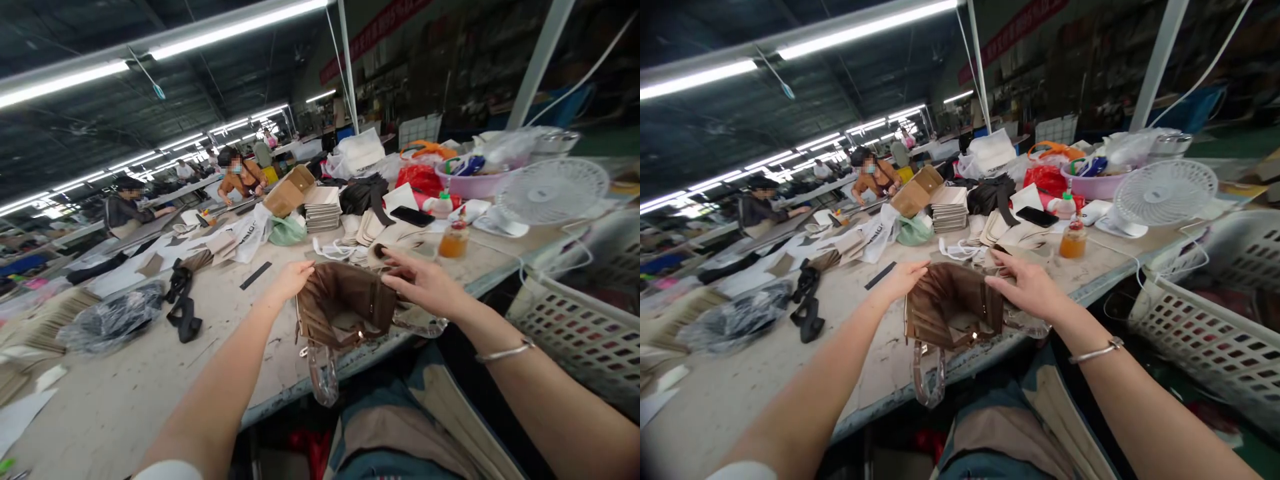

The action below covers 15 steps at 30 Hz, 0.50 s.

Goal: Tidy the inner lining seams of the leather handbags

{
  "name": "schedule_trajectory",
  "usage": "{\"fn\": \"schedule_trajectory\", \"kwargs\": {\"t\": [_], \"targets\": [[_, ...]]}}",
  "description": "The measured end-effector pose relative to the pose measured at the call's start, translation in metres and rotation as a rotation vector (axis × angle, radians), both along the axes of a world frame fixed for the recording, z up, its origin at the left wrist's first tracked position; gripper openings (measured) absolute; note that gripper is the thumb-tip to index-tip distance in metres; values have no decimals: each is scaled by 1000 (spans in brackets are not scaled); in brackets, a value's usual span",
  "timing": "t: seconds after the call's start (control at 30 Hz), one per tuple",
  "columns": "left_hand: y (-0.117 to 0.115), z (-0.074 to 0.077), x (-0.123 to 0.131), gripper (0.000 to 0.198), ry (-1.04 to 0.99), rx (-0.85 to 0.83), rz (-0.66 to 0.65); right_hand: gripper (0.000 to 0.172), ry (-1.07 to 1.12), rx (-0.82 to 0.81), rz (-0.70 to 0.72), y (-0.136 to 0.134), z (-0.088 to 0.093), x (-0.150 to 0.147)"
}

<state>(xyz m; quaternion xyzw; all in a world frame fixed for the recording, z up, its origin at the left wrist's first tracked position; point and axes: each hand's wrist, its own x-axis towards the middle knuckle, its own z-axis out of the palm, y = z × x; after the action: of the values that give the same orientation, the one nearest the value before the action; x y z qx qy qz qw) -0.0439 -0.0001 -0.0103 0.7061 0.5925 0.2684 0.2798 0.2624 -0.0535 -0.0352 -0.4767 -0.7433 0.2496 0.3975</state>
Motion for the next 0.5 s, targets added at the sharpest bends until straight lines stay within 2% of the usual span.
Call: {"fn": "schedule_trajectory", "kwargs": {"t": [0.17, 0.27, 0.37, 0.5], "targets": [[7, -5, 4, 20, -46, -54, 87, 69, 242, -234, 25, -23, -46, 28], [5, -5, 7, 26, -151, -120, 77, 67, 341, -280, 30, -30, -65, 26], [-6, -2, 8, 45, -293, -210, 9, 54, 384, -301, 17, -35, -74, 12], [-28, 3, -1, 69, -452, -257, -10, 47, 401, -340, 16, -42, -73, -10]]}}
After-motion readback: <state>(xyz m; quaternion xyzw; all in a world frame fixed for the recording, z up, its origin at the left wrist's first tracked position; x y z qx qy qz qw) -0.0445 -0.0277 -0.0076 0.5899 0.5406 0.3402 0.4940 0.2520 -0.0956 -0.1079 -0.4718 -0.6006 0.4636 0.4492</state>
